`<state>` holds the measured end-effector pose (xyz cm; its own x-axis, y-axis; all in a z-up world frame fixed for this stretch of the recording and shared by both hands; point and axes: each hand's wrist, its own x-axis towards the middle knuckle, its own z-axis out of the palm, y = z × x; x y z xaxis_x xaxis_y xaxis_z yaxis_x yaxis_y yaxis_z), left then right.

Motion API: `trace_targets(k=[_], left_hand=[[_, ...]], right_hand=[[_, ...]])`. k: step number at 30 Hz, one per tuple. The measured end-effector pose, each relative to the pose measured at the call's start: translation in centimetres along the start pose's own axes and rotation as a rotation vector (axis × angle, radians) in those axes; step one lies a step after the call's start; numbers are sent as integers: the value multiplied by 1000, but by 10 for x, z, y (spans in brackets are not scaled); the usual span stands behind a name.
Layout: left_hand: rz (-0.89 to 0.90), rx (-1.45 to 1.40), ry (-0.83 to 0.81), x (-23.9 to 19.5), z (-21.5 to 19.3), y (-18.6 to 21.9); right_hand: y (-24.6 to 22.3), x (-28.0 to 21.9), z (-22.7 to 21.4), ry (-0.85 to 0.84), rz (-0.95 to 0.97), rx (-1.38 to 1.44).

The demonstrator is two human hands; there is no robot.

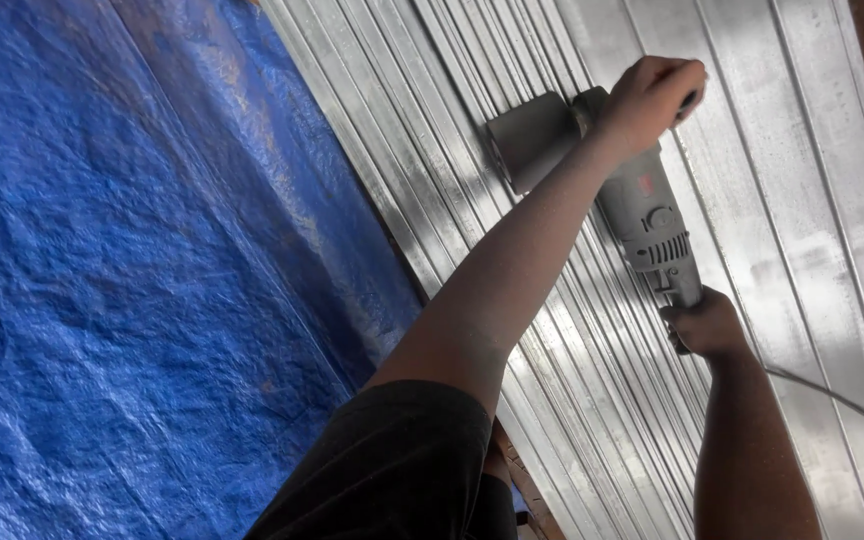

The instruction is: Polishing the surface of long metal profiles using a power burnishing tool to achieve a uniform finish.

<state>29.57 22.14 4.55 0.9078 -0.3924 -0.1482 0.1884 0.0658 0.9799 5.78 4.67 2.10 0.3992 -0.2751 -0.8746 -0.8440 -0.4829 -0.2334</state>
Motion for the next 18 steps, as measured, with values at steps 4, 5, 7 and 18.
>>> trace_targets(k=[4,5,7,18], left_hand=[[-22,-29,-22,-26,25,-3],[-55,-43,-34,-33,35,-6],[-89,-56,-44,-50,58,-18],[-256,-43,-245,-161,214,-82]], right_hand=[[39,-2,1,30,19,19],[52,-4,0,37,20,13],[85,-7,-2,41,20,7],[293,-70,-7,62,173,136]])
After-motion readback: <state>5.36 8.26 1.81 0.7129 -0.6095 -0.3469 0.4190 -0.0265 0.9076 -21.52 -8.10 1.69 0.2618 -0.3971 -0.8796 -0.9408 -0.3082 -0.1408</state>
